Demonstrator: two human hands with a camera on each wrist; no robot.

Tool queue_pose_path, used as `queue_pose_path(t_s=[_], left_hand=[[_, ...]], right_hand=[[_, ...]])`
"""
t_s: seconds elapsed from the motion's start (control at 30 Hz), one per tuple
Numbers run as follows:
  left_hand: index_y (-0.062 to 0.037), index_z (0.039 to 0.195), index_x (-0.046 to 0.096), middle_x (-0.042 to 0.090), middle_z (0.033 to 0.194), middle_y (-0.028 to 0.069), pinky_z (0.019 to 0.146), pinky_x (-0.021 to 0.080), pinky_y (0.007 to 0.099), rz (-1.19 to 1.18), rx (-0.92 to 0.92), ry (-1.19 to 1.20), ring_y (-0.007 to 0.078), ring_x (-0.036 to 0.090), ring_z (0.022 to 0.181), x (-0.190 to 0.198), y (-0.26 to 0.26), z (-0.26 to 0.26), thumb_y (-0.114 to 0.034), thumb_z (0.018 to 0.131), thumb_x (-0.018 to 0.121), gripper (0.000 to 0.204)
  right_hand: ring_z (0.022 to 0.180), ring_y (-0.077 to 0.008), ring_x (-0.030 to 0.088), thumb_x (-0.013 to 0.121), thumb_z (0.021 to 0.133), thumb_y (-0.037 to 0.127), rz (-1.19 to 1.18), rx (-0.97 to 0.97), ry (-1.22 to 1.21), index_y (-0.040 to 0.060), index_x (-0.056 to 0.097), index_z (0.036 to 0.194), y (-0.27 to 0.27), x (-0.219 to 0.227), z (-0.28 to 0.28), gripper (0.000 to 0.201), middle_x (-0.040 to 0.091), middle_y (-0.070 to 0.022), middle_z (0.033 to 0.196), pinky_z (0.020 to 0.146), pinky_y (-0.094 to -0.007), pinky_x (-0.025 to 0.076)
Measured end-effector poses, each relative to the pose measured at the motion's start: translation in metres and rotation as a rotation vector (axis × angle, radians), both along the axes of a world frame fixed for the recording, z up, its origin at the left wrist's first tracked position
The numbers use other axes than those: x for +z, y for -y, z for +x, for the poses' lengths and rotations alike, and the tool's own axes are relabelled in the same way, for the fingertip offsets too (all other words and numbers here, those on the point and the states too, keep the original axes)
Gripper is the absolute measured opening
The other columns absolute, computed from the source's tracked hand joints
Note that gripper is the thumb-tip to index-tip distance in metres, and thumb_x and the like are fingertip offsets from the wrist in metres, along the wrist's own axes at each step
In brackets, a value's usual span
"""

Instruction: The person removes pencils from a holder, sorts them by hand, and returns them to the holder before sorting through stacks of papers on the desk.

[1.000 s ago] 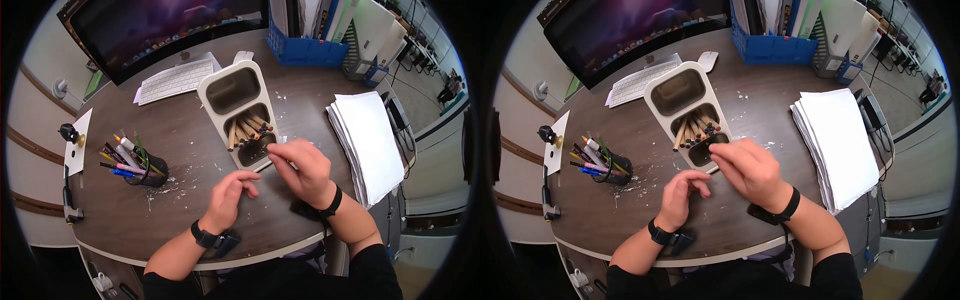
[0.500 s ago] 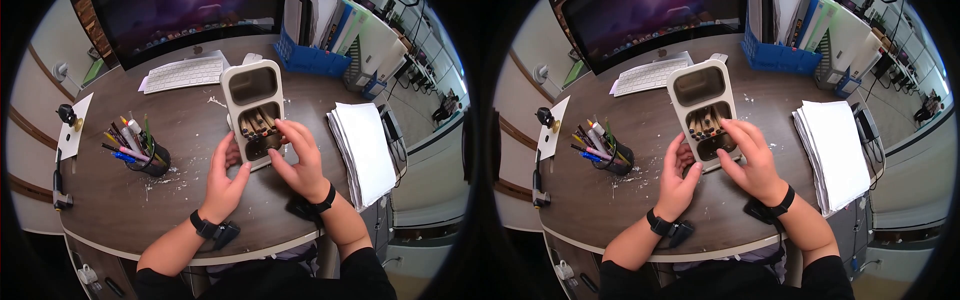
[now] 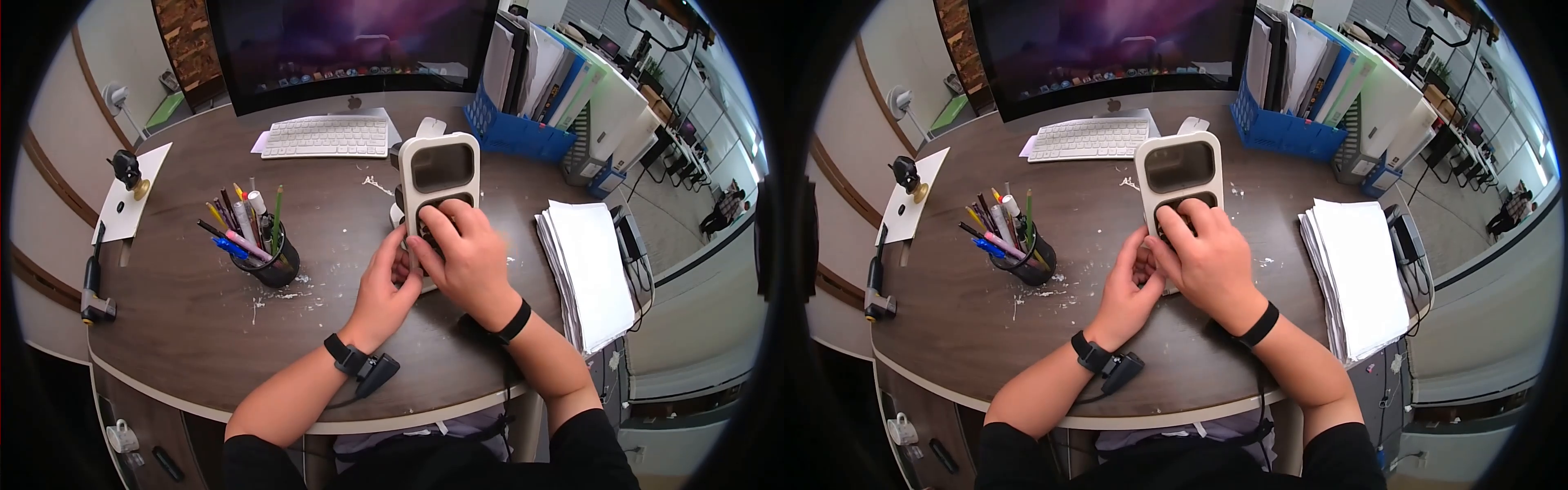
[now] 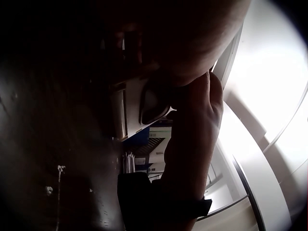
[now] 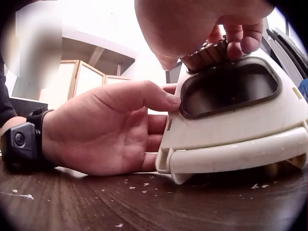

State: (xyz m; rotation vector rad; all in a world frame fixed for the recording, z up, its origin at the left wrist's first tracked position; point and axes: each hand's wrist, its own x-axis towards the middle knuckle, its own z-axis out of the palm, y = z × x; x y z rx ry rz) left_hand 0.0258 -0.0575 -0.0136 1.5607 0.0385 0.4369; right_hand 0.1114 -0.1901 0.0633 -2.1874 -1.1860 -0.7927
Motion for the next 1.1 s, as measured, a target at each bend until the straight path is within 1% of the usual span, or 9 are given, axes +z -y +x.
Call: queue_pose_path(t_s=[0.33,0.53,0.63,0.67,0.73,0.77,0.87,1.03,1.1], left_hand=[[-0.0024,0.149,0.045,0.061,0.107,0.0072,0.081,0.054,0.0282,-0.075,0.022,-0.063,0.0136,0.061,0.095,0.004,0.003,-0.004,-0.004,0.095,0.068,0.059],[-0.0044,0.123,0.052,0.058,0.107,0.006,0.079,0.051,0.0246,0.003,0.246,-0.007,0.0093,0.057,0.091,0.003,0.006,-0.013,-0.002,0.097,0.066,0.029],[-0.0044,0.131,0.056,0.063,0.116,0.0112,0.084,0.053,0.0302,-0.342,-0.322,-0.167,0.0163,0.062,0.104,0.008,-0.008,-0.028,-0.031,0.105,0.063,0.037],[-0.0044,0.131,0.056,0.063,0.116,0.0112,0.084,0.053,0.0302,-0.338,-0.32,-0.162,0.0163,0.062,0.104,0.009,-0.005,-0.027,-0.031,0.105,0.063,0.037],[-0.0044,0.146,0.05,0.063,0.131,0.0159,0.097,0.053,0.0365,-0.857,-0.769,-0.151,0.0233,0.062,0.12,0.008,0.007,-0.025,-0.057,0.106,0.052,0.066],[-0.003,0.156,0.039,0.056,0.145,0.0197,0.108,0.05,0.0426,-0.897,-0.803,-0.174,0.0295,0.056,0.134,0.007,0.01,-0.026,-0.074,0.099,0.047,0.091],[-0.0046,0.157,0.035,0.05,0.152,0.022,0.114,0.045,0.0468,-1.103,-0.86,-0.21,0.0305,0.052,0.138,0.029,0.006,-0.032,-0.075,0.096,0.051,0.095],[-0.0068,0.106,0.054,0.067,0.116,0.0163,0.113,0.046,0.05,-0.79,-0.502,-0.243,0.0331,0.059,0.13,0.025,0.004,-0.024,-0.014,0.101,0.062,0.012],[-0.0052,0.107,0.056,0.068,0.11,0.0138,0.107,0.05,0.0451,-0.49,-0.422,-0.135,0.0275,0.064,0.117,0.018,0.004,-0.024,-0.006,0.098,0.067,0.015]], right_hand=[[0.083,-0.0267,0.064,0.086,0.078,0.013,0.157,0.201,0.043,0.0091,0.071,0.108,0.018,-0.009,0.023,0.034,0.066,-0.006,0.102,0.072,-0.0379,0.055],[0.08,-0.0269,0.063,0.088,0.075,0.011,0.231,0.195,0.085,0.0073,0.071,0.107,0.035,-0.005,0.027,0.037,0.067,-0.0075,0.1,0.071,-0.0377,0.054],[0.076,-0.0267,0.063,0.09,0.072,0.011,0.235,0.181,0.09,0.0063,0.072,0.107,0.045,0.012,0.013,0.04,0.068,-0.008,0.099,0.067,-0.0368,0.052],[0.076,-0.0266,0.063,0.09,0.072,0.01,0.236,0.181,0.082,0.006,0.072,0.107,0.049,0.02,0.005,0.04,0.068,-0.0081,0.099,0.065,-0.0364,0.052],[0.071,-0.0226,0.062,0.088,0.072,0.01,0.209,0.226,0.141,0.006,0.073,0.106,0.06,0.032,-0.015,0.038,0.069,-0.0087,0.1,0.059,-0.0325,0.049],[0.07,-0.0212,0.061,0.087,0.073,0.012,0.162,0.272,0.144,0.0073,0.072,0.106,0.066,0.026,-0.028,0.037,0.069,-0.0075,0.1,0.059,-0.0316,0.049],[0.07,-0.018,0.06,0.084,0.078,0.019,0.04,0.473,0.131,0.0114,0.071,0.107,0.057,0.0,-0.046,0.033,0.068,-0.0032,0.1,0.06,-0.0293,0.051],[0.076,-0.0213,0.065,0.082,0.083,0.032,-0.119,0.659,-0.199,0.0114,0.067,0.105,0.049,-0.011,-0.034,0.033,0.064,-0.0022,0.1,0.064,-0.0324,0.055],[0.063,-0.0222,0.063,0.085,0.08,0.026,0.051,0.656,-0.227,0.011,0.07,0.092,0.054,-0.016,-0.025,0.025,0.064,-0.0018,0.085,0.055,-0.033,0.05]])
